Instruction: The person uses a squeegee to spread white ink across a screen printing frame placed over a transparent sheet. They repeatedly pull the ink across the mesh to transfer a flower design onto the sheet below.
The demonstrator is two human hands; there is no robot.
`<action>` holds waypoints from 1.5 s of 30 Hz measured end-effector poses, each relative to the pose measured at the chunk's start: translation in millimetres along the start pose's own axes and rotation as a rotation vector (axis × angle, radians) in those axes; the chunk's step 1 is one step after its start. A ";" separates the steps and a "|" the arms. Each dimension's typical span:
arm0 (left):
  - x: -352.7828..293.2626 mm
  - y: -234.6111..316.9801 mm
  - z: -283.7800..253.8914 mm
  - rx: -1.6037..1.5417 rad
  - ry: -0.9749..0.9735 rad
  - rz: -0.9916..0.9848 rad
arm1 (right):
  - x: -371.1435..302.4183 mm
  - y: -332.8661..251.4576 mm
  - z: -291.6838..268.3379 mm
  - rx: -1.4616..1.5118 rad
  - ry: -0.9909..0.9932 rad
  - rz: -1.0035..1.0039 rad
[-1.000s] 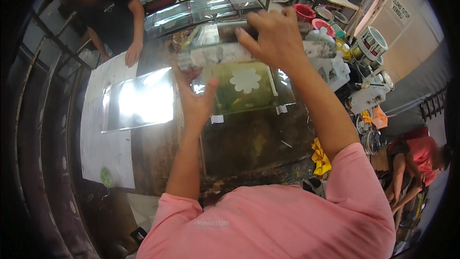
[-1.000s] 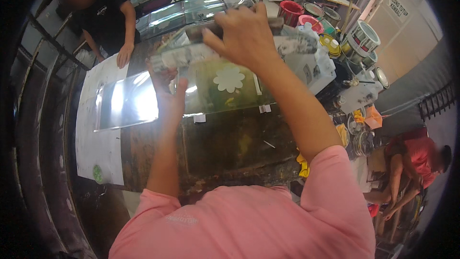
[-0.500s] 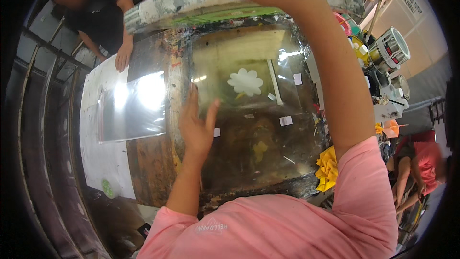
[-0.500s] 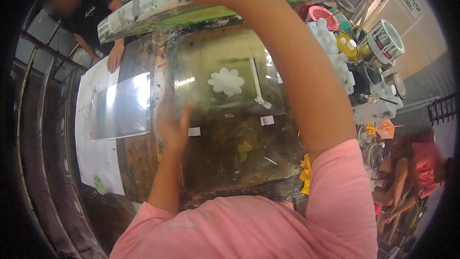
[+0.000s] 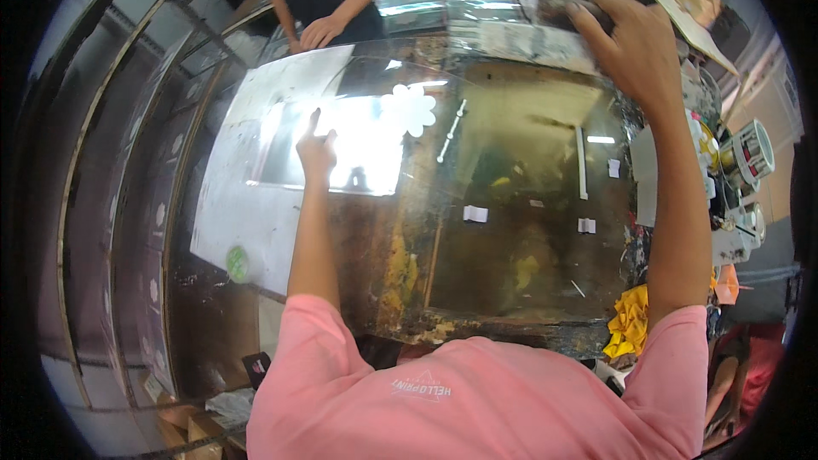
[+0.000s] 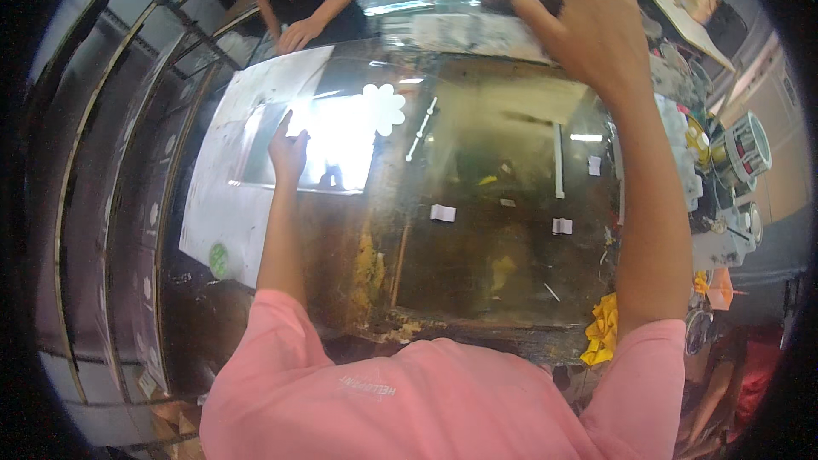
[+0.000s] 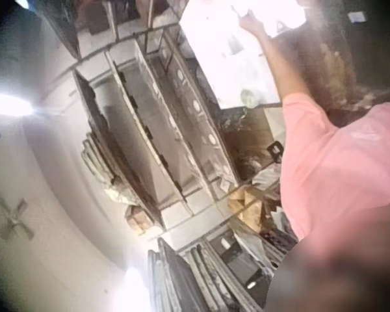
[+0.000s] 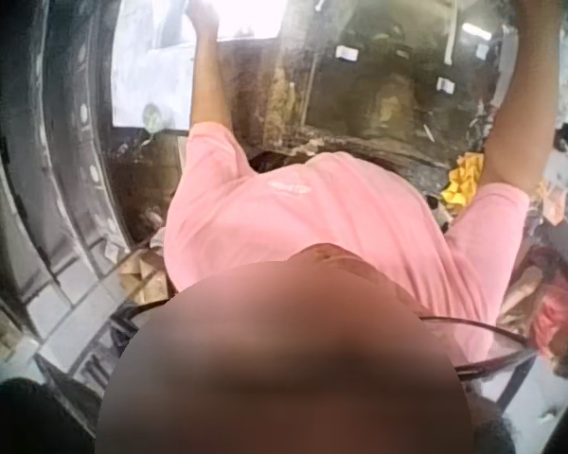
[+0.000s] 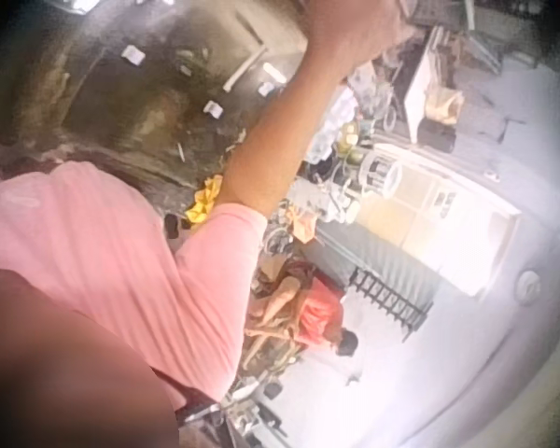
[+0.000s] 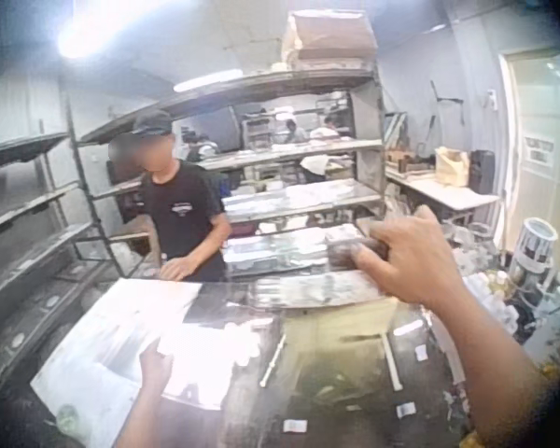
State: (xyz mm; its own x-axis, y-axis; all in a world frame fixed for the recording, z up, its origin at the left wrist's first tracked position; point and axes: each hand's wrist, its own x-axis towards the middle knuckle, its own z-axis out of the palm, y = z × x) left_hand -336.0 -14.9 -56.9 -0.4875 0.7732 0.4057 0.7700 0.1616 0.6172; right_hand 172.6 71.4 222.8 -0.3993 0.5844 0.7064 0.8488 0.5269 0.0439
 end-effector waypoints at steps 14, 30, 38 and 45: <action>-144.2 31.3 -33.4 0.491 -0.508 0.066 | -20.3 -46.7 -18.1 -0.024 -0.119 0.079; -177.2 202.5 81.5 0.313 -0.665 0.624 | 4.1 13.5 14.5 0.127 0.073 -0.032; -233.6 335.4 208.3 0.102 -0.627 0.749 | 11.7 58.3 40.4 0.109 0.000 0.011; -243.6 359.0 241.7 0.035 -0.626 0.759 | 21.3 79.6 43.5 0.113 -0.017 0.028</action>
State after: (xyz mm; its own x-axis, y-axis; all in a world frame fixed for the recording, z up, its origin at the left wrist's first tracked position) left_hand 158.6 3.0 -97.1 0.4399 0.8626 0.2500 0.8049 -0.5021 0.3161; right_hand 216.6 152.6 210.6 -0.3831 0.6095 0.6941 0.8154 0.5762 -0.0560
